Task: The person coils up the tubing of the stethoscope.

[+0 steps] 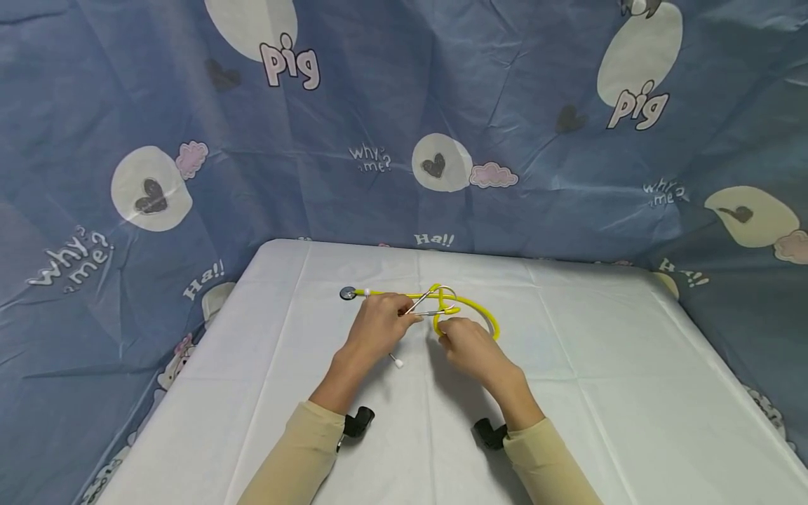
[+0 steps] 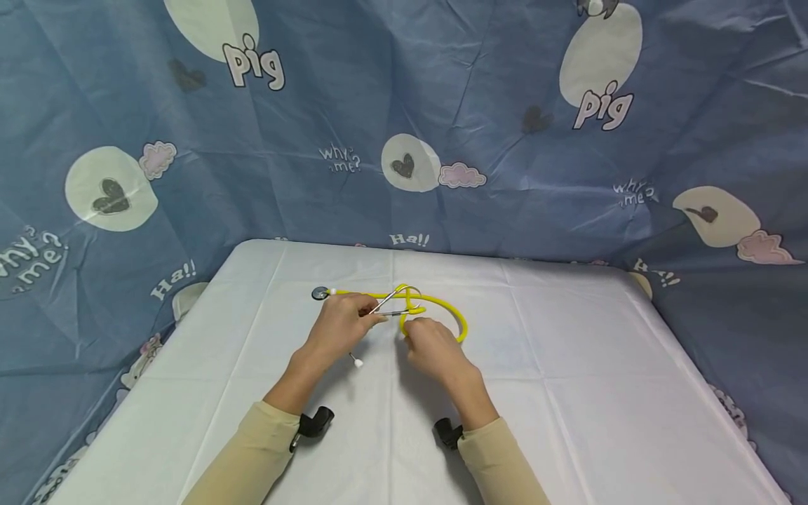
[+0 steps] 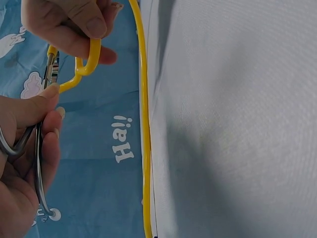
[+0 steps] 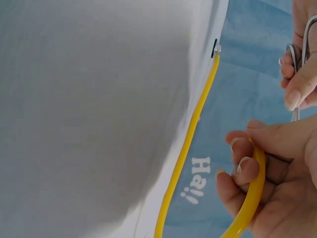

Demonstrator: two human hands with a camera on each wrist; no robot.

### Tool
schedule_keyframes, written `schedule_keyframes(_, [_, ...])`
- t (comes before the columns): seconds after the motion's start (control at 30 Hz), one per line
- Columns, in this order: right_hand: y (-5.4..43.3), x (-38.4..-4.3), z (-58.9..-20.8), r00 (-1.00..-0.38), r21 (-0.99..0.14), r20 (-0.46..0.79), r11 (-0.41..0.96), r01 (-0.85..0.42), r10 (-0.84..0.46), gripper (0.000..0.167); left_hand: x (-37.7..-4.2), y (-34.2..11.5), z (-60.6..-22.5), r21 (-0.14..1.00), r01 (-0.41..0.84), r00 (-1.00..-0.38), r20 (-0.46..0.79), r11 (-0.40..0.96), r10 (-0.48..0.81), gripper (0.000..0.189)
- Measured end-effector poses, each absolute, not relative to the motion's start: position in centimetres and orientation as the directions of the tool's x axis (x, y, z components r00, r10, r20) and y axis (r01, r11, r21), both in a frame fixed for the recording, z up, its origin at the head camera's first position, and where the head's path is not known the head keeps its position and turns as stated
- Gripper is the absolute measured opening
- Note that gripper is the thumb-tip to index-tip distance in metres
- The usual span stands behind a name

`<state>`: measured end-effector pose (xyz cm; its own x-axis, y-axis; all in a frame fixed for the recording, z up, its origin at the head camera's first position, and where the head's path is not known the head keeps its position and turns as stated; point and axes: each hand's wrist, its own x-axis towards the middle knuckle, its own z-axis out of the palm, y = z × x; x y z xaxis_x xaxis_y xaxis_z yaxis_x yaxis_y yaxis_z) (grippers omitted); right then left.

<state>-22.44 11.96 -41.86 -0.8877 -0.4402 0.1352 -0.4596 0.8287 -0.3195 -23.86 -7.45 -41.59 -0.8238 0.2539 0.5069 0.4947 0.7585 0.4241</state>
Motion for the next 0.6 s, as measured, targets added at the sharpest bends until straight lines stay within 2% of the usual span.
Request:
schedule_keyframes(0.37, [11.1,-21.7,-41.3,-0.858,-0.306,0.156,0.802,-0.514,-0.49,0.034,-23.9,-7.4,-41.7,0.404,0.499,-0.815,0.519,0.767,0.257,0.025])
schedule_keyframes(0.6, [10.8,-21.5,-40.9,-0.839,-0.281,0.228,0.791,-0.543,-0.494,0.03,-23.9,-7.3,-41.8,0.383,0.522,-0.792,0.55,0.762,0.266,0.021])
